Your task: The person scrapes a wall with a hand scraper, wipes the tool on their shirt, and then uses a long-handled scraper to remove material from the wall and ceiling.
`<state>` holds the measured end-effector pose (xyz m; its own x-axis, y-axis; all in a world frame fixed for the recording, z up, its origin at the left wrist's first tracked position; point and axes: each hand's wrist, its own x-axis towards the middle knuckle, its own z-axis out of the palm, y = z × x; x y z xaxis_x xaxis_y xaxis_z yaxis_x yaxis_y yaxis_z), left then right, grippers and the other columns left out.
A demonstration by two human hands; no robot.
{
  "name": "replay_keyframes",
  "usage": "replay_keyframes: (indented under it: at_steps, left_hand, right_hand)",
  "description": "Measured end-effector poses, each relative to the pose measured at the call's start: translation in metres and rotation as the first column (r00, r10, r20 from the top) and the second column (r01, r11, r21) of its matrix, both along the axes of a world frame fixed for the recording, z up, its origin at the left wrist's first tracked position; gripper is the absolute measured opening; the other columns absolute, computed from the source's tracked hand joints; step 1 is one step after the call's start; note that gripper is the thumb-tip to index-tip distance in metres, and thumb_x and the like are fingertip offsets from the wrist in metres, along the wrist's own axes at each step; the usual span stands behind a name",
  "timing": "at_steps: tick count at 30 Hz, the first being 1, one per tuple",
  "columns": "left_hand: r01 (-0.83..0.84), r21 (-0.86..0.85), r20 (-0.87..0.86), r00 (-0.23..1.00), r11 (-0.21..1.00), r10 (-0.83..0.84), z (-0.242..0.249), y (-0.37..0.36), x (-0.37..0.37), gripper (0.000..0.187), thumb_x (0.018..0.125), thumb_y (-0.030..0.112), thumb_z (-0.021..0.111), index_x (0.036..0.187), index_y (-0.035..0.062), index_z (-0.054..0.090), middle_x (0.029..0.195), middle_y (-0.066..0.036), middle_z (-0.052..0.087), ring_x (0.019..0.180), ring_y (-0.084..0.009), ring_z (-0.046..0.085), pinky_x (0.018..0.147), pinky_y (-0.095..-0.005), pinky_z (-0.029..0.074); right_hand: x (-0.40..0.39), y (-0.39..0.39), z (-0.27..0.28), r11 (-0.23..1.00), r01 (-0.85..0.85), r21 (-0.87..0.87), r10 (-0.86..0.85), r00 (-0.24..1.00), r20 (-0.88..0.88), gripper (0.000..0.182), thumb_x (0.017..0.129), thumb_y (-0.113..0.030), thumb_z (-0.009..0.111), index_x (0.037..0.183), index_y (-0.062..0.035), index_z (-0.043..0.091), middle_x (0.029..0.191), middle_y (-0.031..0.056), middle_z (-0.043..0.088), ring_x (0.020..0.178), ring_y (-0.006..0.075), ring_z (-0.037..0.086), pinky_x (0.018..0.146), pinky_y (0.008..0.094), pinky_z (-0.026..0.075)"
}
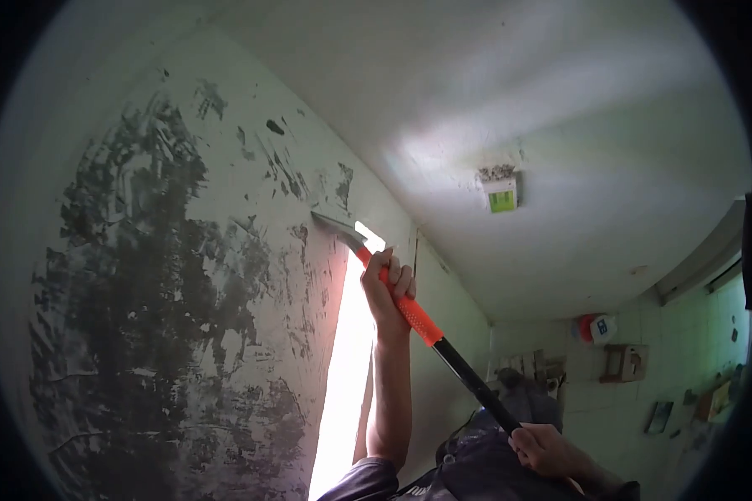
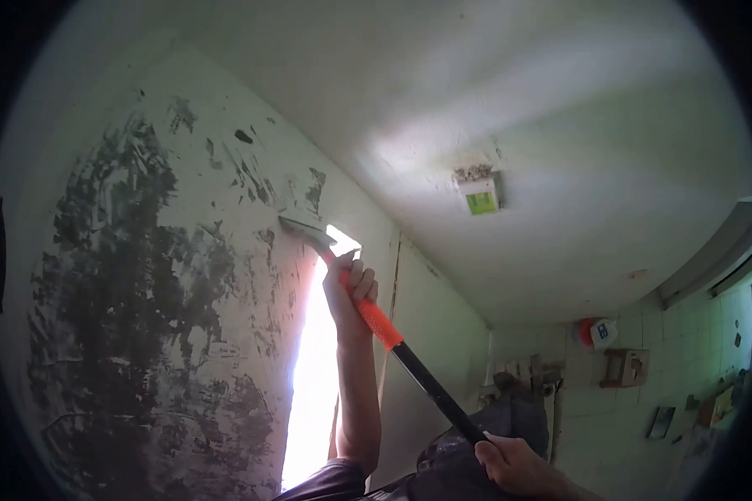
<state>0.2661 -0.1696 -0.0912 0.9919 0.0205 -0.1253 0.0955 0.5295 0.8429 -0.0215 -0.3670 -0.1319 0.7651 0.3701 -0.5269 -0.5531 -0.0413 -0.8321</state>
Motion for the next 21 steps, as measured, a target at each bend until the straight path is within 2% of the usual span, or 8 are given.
replay_keyframes:
  at_steps: [4,9,11,12,14,16,20,21]
  left_hand:
    - [0.031,0.017,0.160,0.987,0.999,-0.033,-0.008,-0.011,0.050,0.018,0.092,0.014,0.050,0.076,0.0129,0.042,0.056,0.006,0.030,0.042,-0.0052,0.028,0.035,-0.0214,0.027]
    - [-0.009,0.011,0.083,0.997,1.000,0.009,0.007,-0.014,0.027,0.021,0.091,0.016,0.050,0.072,0.0119,0.042,0.058,0.004,0.032,0.041,-0.0074,0.030,0.035,-0.0239,0.031]
    - [-0.035,0.016,0.009,0.999,0.999,0.035,0.009,-0.010,0.012,0.020,0.091,0.016,0.050,0.073,0.0113,0.043,0.058,0.003,0.032,0.041,-0.0073,0.030,0.035,-0.0241,0.031]
    - [-0.006,0.014,0.015,1.000,1.000,0.006,0.010,-0.005,0.011,0.019,0.091,0.016,0.050,0.074,0.0102,0.044,0.058,0.003,0.032,0.041,-0.0070,0.030,0.035,-0.0242,0.032]
    - [0.021,0.012,0.009,1.000,1.000,-0.021,0.008,-0.004,0.013,0.018,0.091,0.016,0.051,0.076,0.0091,0.046,0.058,0.003,0.033,0.041,-0.0068,0.030,0.035,-0.0242,0.032]
    - [-0.054,0.038,0.059,0.997,0.998,0.051,0.004,-0.015,0.016,0.014,0.089,0.012,0.051,0.078,0.0106,0.043,0.057,0.005,0.033,0.041,-0.0049,0.030,0.037,-0.0214,0.032]
    - [-0.032,-0.078,0.071,0.997,0.996,0.037,0.014,-0.005,0.007,0.013,0.092,0.015,0.050,0.082,0.0061,0.052,0.059,0.004,0.033,0.040,-0.0071,0.031,0.035,-0.0234,0.033]
    - [-0.012,-0.063,0.054,0.998,0.998,0.016,0.010,-0.001,0.005,0.013,0.091,0.015,0.050,0.080,0.0070,0.050,0.059,0.004,0.034,0.040,-0.0073,0.031,0.035,-0.0235,0.034]
  right_hand:
    - [0.043,0.025,-0.028,0.986,0.150,-0.071,-0.138,0.978,0.154,0.039,0.102,-0.033,0.040,0.078,-0.0043,0.049,0.064,-0.0004,0.047,0.061,0.0087,0.044,0.056,0.0309,0.039]
    - [0.032,-0.007,-0.009,0.997,0.022,-0.069,-0.004,0.968,0.250,0.038,0.102,-0.033,0.041,0.081,-0.0020,0.050,0.064,0.0008,0.047,0.061,0.0099,0.045,0.057,0.0316,0.040]
    - [0.016,-0.020,0.005,0.987,-0.090,-0.130,0.109,0.983,0.145,0.008,0.088,-0.003,0.054,0.082,-0.0039,0.050,0.069,0.0074,0.051,0.056,0.0226,0.051,0.052,0.0334,0.044]
    - [0.016,-0.015,-0.002,0.989,-0.087,-0.119,0.103,0.986,0.134,0.008,0.088,-0.003,0.054,0.082,-0.0039,0.050,0.069,0.0074,0.051,0.056,0.0226,0.051,0.052,0.0334,0.044]
    - [0.016,-0.004,-0.017,1.000,0.018,-0.002,-0.018,0.999,0.033,0.040,0.101,-0.035,0.043,0.081,-0.0035,0.055,0.065,-0.0004,0.048,0.063,0.0086,0.046,0.060,0.0289,0.041]
    - [0.029,-0.014,-0.010,0.981,0.012,-0.192,0.065,0.920,0.388,0.044,0.102,-0.038,0.041,0.077,-0.0044,0.054,0.064,-0.0011,0.048,0.064,0.0080,0.047,0.060,0.0282,0.041]
    - [0.015,-0.002,0.010,0.991,-0.058,-0.121,0.080,0.979,0.190,0.047,0.102,-0.043,0.038,0.078,-0.0055,0.050,0.063,-0.0002,0.048,0.059,0.0084,0.049,0.056,0.0263,0.043]
    - [0.014,-0.001,0.015,0.996,-0.081,-0.028,0.082,0.996,0.019,0.046,0.102,-0.044,0.037,0.079,-0.0061,0.049,0.063,-0.0002,0.049,0.056,0.0082,0.049,0.053,0.0260,0.043]
